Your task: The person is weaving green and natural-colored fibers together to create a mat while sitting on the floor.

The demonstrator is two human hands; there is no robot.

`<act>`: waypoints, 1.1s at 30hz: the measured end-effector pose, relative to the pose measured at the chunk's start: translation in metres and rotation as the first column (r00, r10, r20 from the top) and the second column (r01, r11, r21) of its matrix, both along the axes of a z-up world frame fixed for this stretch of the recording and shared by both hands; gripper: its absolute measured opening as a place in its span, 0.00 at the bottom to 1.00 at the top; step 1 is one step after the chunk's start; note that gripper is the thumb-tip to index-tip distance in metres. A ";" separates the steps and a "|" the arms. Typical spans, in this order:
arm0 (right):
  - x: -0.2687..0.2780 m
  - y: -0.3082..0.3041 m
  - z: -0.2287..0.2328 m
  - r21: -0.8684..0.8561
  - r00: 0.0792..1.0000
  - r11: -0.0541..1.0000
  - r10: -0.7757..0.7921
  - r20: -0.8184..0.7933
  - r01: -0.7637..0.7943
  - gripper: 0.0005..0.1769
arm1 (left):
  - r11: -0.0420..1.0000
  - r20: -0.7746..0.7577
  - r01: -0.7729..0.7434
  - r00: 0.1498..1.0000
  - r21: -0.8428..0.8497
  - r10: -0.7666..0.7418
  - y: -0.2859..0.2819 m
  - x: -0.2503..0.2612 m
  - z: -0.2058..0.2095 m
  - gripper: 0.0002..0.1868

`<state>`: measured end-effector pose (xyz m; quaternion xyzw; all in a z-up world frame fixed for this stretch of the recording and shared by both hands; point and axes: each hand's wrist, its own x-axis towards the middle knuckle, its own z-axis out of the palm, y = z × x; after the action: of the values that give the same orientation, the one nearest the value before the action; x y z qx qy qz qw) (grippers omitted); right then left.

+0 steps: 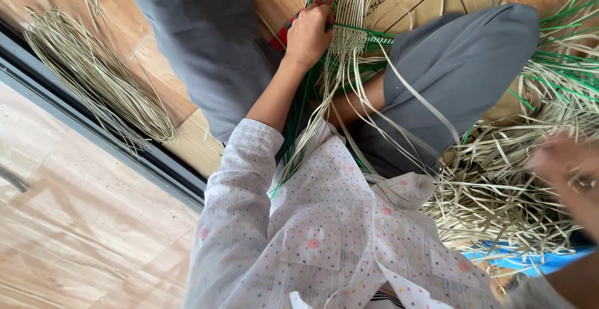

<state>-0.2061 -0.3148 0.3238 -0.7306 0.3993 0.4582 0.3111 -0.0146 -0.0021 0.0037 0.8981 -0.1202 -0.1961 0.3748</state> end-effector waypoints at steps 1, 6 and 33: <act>0.039 0.034 0.020 -0.423 0.929 0.857 -0.360 -0.084 0.294 0.50 | 1.000 -0.012 -0.008 1.000 -0.008 0.008 0.005 0.001 0.004 0.10; 0.099 0.000 -0.134 -0.619 0.004 0.695 0.667 0.745 -0.365 0.20 | 0.998 0.035 0.050 0.998 -0.034 -0.049 0.013 -0.002 0.016 0.19; 0.140 0.156 -0.292 -0.258 -0.116 0.869 0.230 0.966 -0.423 0.10 | 0.796 -0.140 -0.444 0.894 -0.411 0.426 0.036 0.027 -0.021 0.27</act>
<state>-0.0662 -0.1586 0.0314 -0.8836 -0.1669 -0.1081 0.4240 0.0124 0.0342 -0.0169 0.7913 0.0563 -0.0914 0.6019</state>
